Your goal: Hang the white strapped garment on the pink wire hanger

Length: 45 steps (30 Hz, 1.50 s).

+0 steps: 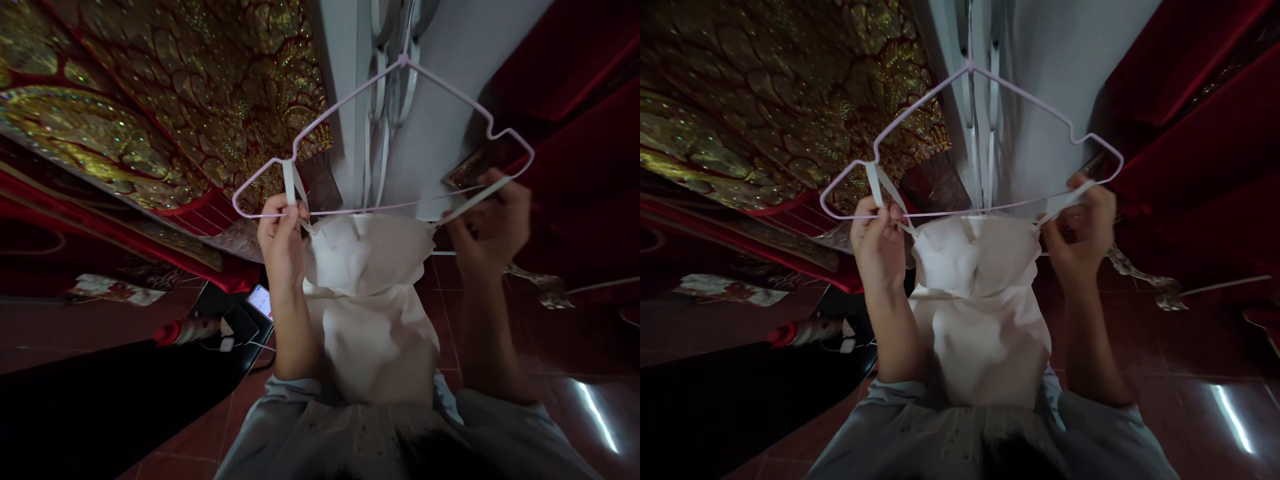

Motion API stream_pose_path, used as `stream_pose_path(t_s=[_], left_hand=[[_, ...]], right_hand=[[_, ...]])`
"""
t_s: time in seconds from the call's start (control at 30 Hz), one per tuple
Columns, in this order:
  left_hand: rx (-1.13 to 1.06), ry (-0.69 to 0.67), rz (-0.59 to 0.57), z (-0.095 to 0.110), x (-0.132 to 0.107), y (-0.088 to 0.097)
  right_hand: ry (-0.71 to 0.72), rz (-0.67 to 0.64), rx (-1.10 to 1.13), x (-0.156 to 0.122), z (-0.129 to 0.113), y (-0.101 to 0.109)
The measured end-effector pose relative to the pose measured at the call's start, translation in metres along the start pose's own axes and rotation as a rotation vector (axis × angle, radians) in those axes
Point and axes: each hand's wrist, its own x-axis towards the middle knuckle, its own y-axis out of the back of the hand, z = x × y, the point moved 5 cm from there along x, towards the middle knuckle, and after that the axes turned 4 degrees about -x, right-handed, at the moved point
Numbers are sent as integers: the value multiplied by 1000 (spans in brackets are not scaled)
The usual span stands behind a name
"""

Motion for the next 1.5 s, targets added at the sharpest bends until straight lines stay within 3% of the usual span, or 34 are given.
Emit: stream_pose_path(t_s=[0.07, 0.13, 0.23, 0.4, 0.6, 0.67, 0.8, 0.87, 0.97, 1.03, 1.13, 1.3, 1.43, 1.5], left_hand=[[9, 3, 20, 1, 0, 0], [6, 20, 40, 3, 0, -1], [3, 35, 57, 4, 0, -3], [-55, 3, 58, 5, 2, -1], [-55, 6, 76, 5, 2, 0], [-72, 14, 70, 4, 1, 0], [-85, 14, 69, 1, -3, -2], [-86, 8, 75, -1, -4, -3], [-83, -27, 121, -5, -7, -1], [-51, -59, 176, -9, -12, 3], [113, -58, 208, -10, -24, 12], [424, 74, -77, 15, -43, -4], [179, 16, -131, 54, -23, -22], [-5, 9, -110, 62, -5, -18]], right_hand=[[15, 175, 34, 16, 21, 19], [20, 230, 82, 34, 37, 31], [-20, 96, 89, 59, 38, 30], [-93, -230, -23, 82, -4, 5], [61, -387, -175, 89, -38, -7], [183, -302, -235, 85, -49, -4], [413, -11, -221, 56, -76, 1], [352, -119, -127, 34, -80, -13], [158, -532, -23, -8, -73, -51], [60, -632, -43, -32, -66, -67], [-9, -516, -35, -46, -60, -74], [-49, -444, 63, -48, -58, -84], [-51, -465, 77, -48, -57, -93], [-40, -465, 67, -47, -55, -92]])
